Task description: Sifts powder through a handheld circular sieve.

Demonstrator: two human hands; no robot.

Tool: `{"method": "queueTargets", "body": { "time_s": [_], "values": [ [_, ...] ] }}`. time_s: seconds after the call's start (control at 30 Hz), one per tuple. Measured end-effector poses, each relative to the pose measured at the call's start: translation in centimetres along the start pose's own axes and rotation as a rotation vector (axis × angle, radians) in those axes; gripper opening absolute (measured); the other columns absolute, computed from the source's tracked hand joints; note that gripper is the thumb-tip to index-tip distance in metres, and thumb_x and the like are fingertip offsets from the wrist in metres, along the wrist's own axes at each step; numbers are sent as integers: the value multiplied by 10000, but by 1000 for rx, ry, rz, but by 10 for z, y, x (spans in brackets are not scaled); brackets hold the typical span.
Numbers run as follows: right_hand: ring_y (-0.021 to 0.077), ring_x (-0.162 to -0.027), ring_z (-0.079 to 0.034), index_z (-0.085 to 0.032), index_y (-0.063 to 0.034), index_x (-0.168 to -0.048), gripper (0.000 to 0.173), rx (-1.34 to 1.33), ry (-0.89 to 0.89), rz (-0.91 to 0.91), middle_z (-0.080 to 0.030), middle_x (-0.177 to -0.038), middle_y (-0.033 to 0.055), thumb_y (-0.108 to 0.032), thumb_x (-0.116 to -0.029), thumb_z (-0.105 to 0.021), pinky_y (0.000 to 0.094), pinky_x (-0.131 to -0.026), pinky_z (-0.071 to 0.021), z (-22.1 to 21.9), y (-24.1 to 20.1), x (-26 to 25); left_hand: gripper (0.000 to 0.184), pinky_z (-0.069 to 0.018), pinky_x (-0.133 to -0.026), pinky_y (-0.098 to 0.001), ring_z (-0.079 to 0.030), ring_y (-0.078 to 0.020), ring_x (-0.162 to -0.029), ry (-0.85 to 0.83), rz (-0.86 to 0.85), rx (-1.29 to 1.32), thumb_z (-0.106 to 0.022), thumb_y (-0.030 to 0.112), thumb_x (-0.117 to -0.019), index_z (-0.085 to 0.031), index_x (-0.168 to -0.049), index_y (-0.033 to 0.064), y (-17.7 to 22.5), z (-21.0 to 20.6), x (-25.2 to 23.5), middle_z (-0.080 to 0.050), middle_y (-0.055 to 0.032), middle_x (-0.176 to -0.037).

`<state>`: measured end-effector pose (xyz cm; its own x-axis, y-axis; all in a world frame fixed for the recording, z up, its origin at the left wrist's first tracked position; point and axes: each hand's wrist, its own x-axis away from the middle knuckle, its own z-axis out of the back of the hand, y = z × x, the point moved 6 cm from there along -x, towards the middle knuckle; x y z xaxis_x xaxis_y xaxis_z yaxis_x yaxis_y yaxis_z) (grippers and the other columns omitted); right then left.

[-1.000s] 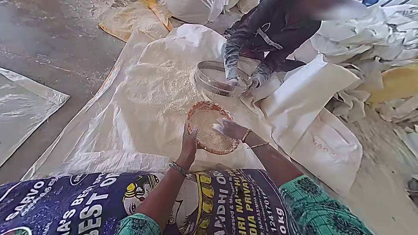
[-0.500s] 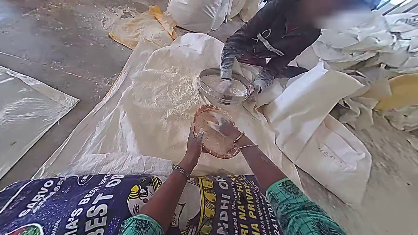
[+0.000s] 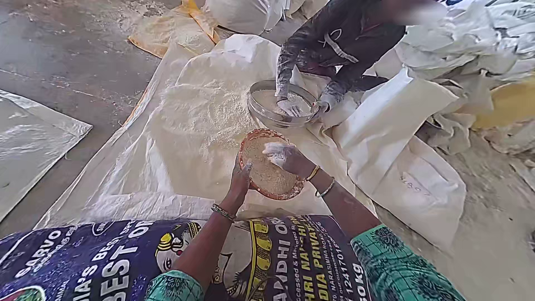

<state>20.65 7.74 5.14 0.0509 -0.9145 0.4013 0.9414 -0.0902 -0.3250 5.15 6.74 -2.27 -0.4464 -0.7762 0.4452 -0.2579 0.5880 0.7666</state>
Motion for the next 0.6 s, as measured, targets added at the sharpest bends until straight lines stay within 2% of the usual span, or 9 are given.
{"method": "queueTargets", "body": {
  "time_s": [0.07,0.13,0.2,0.27,0.33,0.37,0.43,0.53,0.6],
  "values": [
    [301,-1440,-469,-611,-34,-1401,394,-25,-14,15,-544,-1498,183,-106,-1014,-587,460,-1205,-336,5,-9,-15,625,-440,-1047,-445,-429,-270,-1383,2,-7,6,-426,181,-1084,-128,-1625,86,1,0,1,-256,-216,-1623],
    [335,-1412,-495,-548,-5,-1448,419,-21,-2,-94,-548,-1482,212,-114,-1044,-539,492,-1190,-350,0,-10,-34,629,-447,-1036,-462,-428,-284,-1383,-11,1,1,-429,182,-1086,-123,-1627,87,0,0,3,-249,-221,-1625],
    [383,-1352,-537,-574,41,-1396,383,-25,22,-124,-580,-1412,261,-126,-1057,-508,519,-1154,-385,-11,-15,-47,621,-474,-1010,-464,-461,-288,-1354,-29,3,1,-421,192,-1087,-131,-1627,96,2,0,2,-277,-224,-1609],
    [428,-1400,-463,-562,91,-1385,396,-44,-80,-30,-525,-1444,312,-111,-1046,-523,508,-1194,-326,-29,-29,-41,597,-514,-953,-433,-535,-265,-1272,-22,3,11,-417,210,-1091,-163,-1621,105,3,2,-1,-361,-221,-1560],
    [444,-1379,-470,-606,110,-1323,363,-4,-183,106,-548,-1411,321,-61,-1010,-539,491,-1187,-320,-42,-40,-20,577,-525,-934,-415,-564,-257,-1231,2,11,16,-392,229,-1101,-169,-1618,106,3,6,-3,-401,-226,-1526],
    [451,-1369,-479,-631,117,-1286,339,33,-226,153,-567,-1392,322,-41,-1004,-530,494,-1181,-320,-43,-41,-8,568,-526,-917,-422,-563,-267,-1224,26,16,11,-384,233,-1106,-172,-1616,98,3,7,-4,-397,-234,-1526],
    [454,-1375,-484,-662,103,-1242,311,85,-229,166,-586,-1375,314,-44,-1006,-522,524,-1181,-324,-30,-30,10,577,-482,-999,-442,-494,-271,-1322,34,4,2,-384,229,-1106,-160,-1618,86,4,7,-7,-315,-226,-1589],
    [347,-1371,-524,-674,-27,-1318,377,-17,-119,53,-611,-1402,209,-141,-959,-672,495,-1164,-376,2,-3,26,576,-460,-1027,-447,-470,-273,-1346,49,-17,2,-399,214,-1101,-178,-1613,71,4,8,-7,-315,-228,-1590],
    [376,-1364,-514,-627,2,-1355,467,-36,-186,-15,-585,-1409,246,-124,-917,-730,517,-1164,-365,-2,-3,28,582,-507,-948,-447,-532,-277,-1263,69,30,43,-404,233,-1104,-165,-1622,118,2,8,-6,-362,-228,-1555]
  ]
}}
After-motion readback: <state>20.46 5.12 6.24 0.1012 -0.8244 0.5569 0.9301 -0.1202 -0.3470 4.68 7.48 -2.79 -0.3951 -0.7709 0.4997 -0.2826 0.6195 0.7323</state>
